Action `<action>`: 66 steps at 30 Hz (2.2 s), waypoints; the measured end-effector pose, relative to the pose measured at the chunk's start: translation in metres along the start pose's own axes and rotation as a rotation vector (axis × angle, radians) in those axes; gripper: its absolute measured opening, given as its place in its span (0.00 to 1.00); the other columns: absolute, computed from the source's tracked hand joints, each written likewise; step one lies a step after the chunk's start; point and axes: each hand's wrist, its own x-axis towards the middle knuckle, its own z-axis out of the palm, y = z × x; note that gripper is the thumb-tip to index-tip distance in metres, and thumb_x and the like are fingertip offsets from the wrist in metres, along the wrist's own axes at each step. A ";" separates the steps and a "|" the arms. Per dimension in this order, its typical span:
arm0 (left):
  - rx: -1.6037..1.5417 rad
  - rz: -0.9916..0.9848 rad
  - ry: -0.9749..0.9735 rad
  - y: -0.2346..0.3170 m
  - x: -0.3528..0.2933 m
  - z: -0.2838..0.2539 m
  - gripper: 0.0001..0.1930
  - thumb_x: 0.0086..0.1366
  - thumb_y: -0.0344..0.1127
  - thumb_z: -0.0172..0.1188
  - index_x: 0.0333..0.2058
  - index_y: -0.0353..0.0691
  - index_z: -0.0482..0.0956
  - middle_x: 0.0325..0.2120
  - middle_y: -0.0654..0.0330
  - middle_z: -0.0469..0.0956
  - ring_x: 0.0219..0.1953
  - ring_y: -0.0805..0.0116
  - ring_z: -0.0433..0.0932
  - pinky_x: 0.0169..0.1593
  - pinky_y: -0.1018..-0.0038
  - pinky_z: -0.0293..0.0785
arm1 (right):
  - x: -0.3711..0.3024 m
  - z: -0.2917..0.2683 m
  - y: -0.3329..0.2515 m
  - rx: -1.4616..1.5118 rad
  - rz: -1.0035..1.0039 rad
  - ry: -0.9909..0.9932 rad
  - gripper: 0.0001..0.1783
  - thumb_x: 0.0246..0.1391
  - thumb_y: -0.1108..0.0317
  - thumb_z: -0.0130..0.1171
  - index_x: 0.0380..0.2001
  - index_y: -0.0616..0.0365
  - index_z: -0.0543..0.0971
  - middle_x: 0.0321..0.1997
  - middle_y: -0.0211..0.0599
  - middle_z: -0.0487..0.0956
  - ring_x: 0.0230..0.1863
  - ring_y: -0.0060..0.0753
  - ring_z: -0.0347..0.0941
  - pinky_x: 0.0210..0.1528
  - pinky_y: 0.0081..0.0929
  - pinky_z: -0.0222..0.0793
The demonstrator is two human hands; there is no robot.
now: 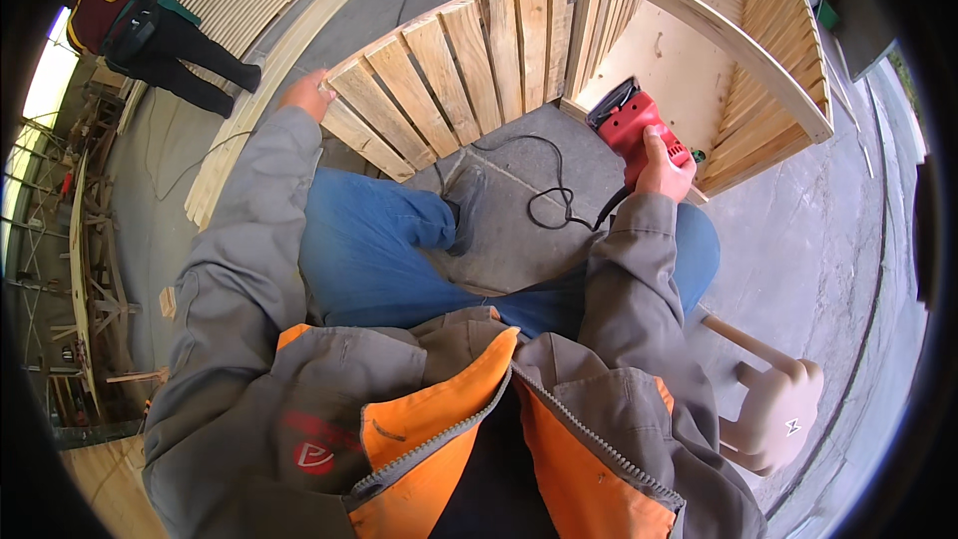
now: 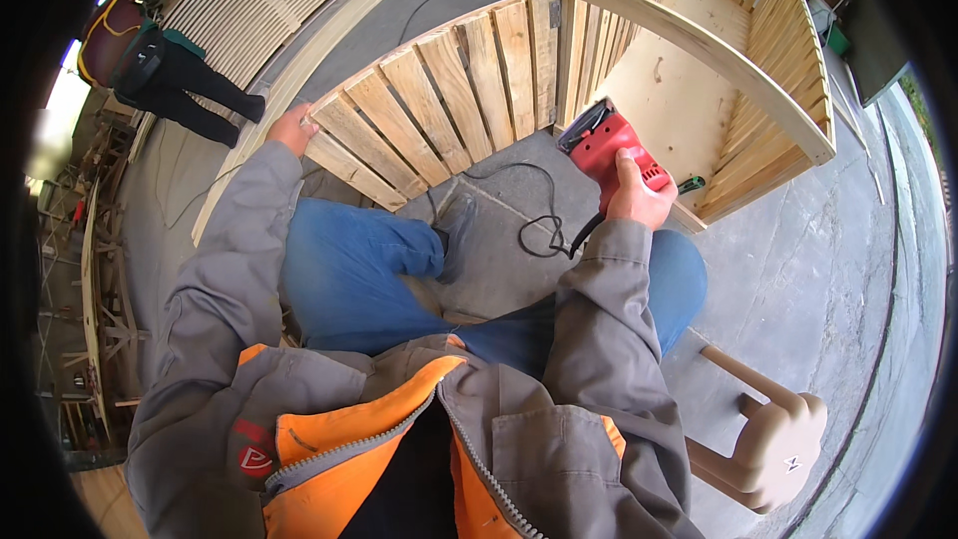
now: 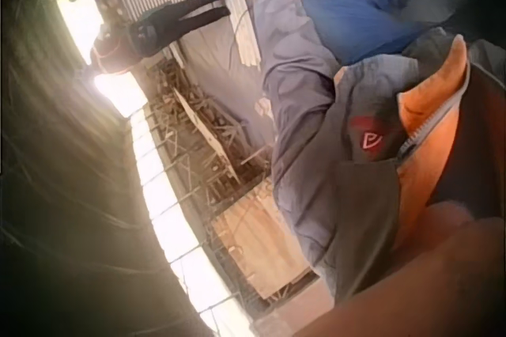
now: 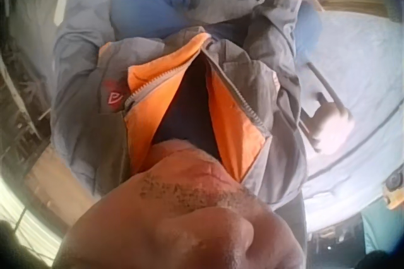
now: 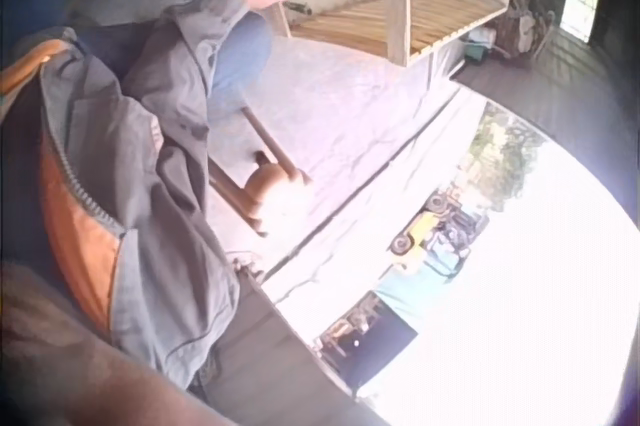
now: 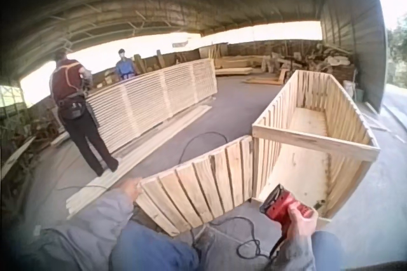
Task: The person uses a red electric sander to smooth the surface of a curved wooden structure. They move the sander back and forth across the slats, occasionally adjusting their grip and position to reach different areas.
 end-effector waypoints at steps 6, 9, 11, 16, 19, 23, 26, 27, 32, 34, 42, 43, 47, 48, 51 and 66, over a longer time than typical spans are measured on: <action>0.010 -0.043 -0.124 0.020 -0.013 -0.020 0.23 0.64 0.34 0.70 0.58 0.41 0.81 0.49 0.45 0.85 0.53 0.46 0.83 0.56 0.60 0.77 | -0.009 -0.001 -0.022 0.066 -0.050 -0.047 0.39 0.42 0.62 0.84 0.53 0.67 0.74 0.46 0.42 0.81 0.44 0.33 0.78 0.51 0.32 0.77; -0.066 0.056 -0.105 -0.004 -0.013 -0.018 0.25 0.63 0.37 0.72 0.58 0.39 0.81 0.50 0.44 0.84 0.53 0.45 0.83 0.56 0.58 0.77 | 0.006 -0.027 -0.017 -0.064 -0.103 -0.037 0.41 0.41 0.61 0.85 0.54 0.67 0.73 0.48 0.43 0.80 0.45 0.34 0.79 0.51 0.33 0.78; -0.088 0.078 -0.143 0.022 -0.029 -0.024 0.27 0.62 0.37 0.73 0.59 0.38 0.80 0.51 0.43 0.84 0.53 0.45 0.83 0.57 0.59 0.77 | 0.011 -0.040 -0.009 -0.148 -0.089 0.014 0.41 0.41 0.61 0.85 0.54 0.68 0.74 0.48 0.44 0.81 0.45 0.35 0.79 0.50 0.34 0.79; -0.248 0.104 -0.248 0.043 -0.071 -0.037 0.29 0.61 0.34 0.73 0.61 0.34 0.78 0.50 0.44 0.84 0.51 0.52 0.84 0.56 0.64 0.78 | 0.005 -0.027 0.005 -0.297 -0.070 0.037 0.41 0.40 0.59 0.86 0.53 0.67 0.75 0.48 0.45 0.81 0.46 0.36 0.79 0.52 0.35 0.78; -0.362 0.149 -0.314 0.079 -0.106 -0.049 0.33 0.60 0.31 0.72 0.64 0.34 0.74 0.49 0.44 0.85 0.49 0.57 0.86 0.54 0.67 0.79 | 0.003 -0.028 0.005 -0.348 -0.086 0.034 0.43 0.38 0.59 0.86 0.54 0.66 0.75 0.49 0.45 0.81 0.47 0.36 0.79 0.54 0.36 0.78; -0.567 0.151 -0.433 0.109 -0.147 -0.049 0.42 0.59 0.31 0.71 0.72 0.41 0.64 0.45 0.42 0.85 0.46 0.56 0.87 0.50 0.65 0.81 | 0.001 -0.027 -0.001 -0.339 -0.094 0.048 0.46 0.36 0.57 0.86 0.56 0.66 0.74 0.52 0.46 0.80 0.50 0.36 0.78 0.55 0.35 0.77; -0.724 0.111 -0.502 0.145 -0.179 -0.057 0.46 0.57 0.28 0.70 0.74 0.43 0.61 0.51 0.46 0.82 0.41 0.60 0.87 0.49 0.67 0.83 | -0.012 -0.023 -0.021 -0.422 -0.070 0.070 0.48 0.35 0.55 0.85 0.58 0.67 0.73 0.53 0.48 0.80 0.52 0.38 0.78 0.58 0.35 0.76; -0.686 0.158 -0.489 0.159 -0.188 -0.061 0.46 0.57 0.25 0.68 0.75 0.43 0.59 0.56 0.47 0.78 0.45 0.62 0.85 0.47 0.69 0.83 | -0.015 -0.026 -0.023 -0.396 -0.047 0.078 0.49 0.36 0.54 0.84 0.58 0.67 0.73 0.53 0.48 0.80 0.52 0.38 0.78 0.58 0.35 0.75; -0.504 0.466 -0.340 0.180 -0.193 -0.047 0.47 0.54 0.23 0.66 0.75 0.42 0.60 0.72 0.51 0.59 0.63 0.58 0.74 0.53 0.67 0.83 | -0.006 -0.043 -0.023 -0.399 0.018 0.067 0.47 0.37 0.53 0.83 0.57 0.66 0.74 0.52 0.49 0.82 0.52 0.41 0.80 0.59 0.35 0.75; -0.574 0.450 -0.369 0.187 -0.195 -0.045 0.47 0.54 0.24 0.66 0.74 0.42 0.61 0.75 0.53 0.54 0.70 0.56 0.67 0.58 0.63 0.82 | -0.008 -0.047 -0.033 -0.413 0.043 0.050 0.46 0.37 0.53 0.83 0.56 0.66 0.74 0.51 0.49 0.82 0.51 0.41 0.81 0.57 0.35 0.76; -0.680 0.480 -0.473 0.202 -0.170 -0.032 0.45 0.51 0.27 0.69 0.71 0.41 0.67 0.75 0.46 0.55 0.73 0.49 0.63 0.68 0.58 0.70 | 0.013 -0.056 -0.007 -0.384 0.195 -0.007 0.44 0.41 0.54 0.81 0.57 0.69 0.73 0.52 0.52 0.83 0.52 0.44 0.82 0.57 0.35 0.76; -0.477 0.618 -0.377 0.205 -0.161 -0.028 0.44 0.52 0.27 0.67 0.71 0.40 0.67 0.75 0.44 0.55 0.74 0.47 0.60 0.72 0.58 0.63 | 0.018 -0.052 -0.001 -0.357 0.214 -0.016 0.44 0.42 0.54 0.81 0.56 0.69 0.73 0.52 0.52 0.83 0.52 0.44 0.82 0.57 0.35 0.76; -0.423 0.607 -0.338 0.232 -0.166 -0.024 0.43 0.53 0.26 0.67 0.71 0.37 0.66 0.74 0.41 0.55 0.75 0.46 0.59 0.75 0.59 0.58 | 0.020 -0.030 0.031 -0.258 0.255 -0.116 0.39 0.44 0.58 0.80 0.54 0.70 0.75 0.49 0.50 0.84 0.49 0.41 0.82 0.55 0.35 0.77; -0.445 0.556 -0.378 0.225 -0.169 -0.028 0.44 0.53 0.26 0.66 0.72 0.36 0.64 0.74 0.42 0.56 0.75 0.48 0.58 0.75 0.59 0.57 | 0.004 -0.013 0.034 -0.199 0.275 -0.159 0.38 0.45 0.59 0.79 0.53 0.70 0.75 0.48 0.49 0.84 0.48 0.40 0.82 0.54 0.35 0.77; -0.490 0.491 -0.470 0.220 -0.160 -0.028 0.47 0.55 0.28 0.67 0.74 0.33 0.57 0.74 0.44 0.56 0.76 0.51 0.57 0.76 0.60 0.54 | 0.002 0.031 0.050 -0.106 0.302 -0.263 0.35 0.46 0.62 0.78 0.53 0.70 0.75 0.47 0.47 0.83 0.46 0.37 0.81 0.52 0.33 0.77; -0.861 0.121 -0.578 0.310 -0.066 0.001 0.54 0.61 0.34 0.73 0.76 0.27 0.45 0.75 0.41 0.55 0.78 0.52 0.54 0.77 0.58 0.53 | 0.058 0.114 0.089 -0.082 0.384 -0.368 0.41 0.45 0.60 0.80 0.56 0.72 0.72 0.48 0.49 0.83 0.48 0.39 0.82 0.52 0.33 0.78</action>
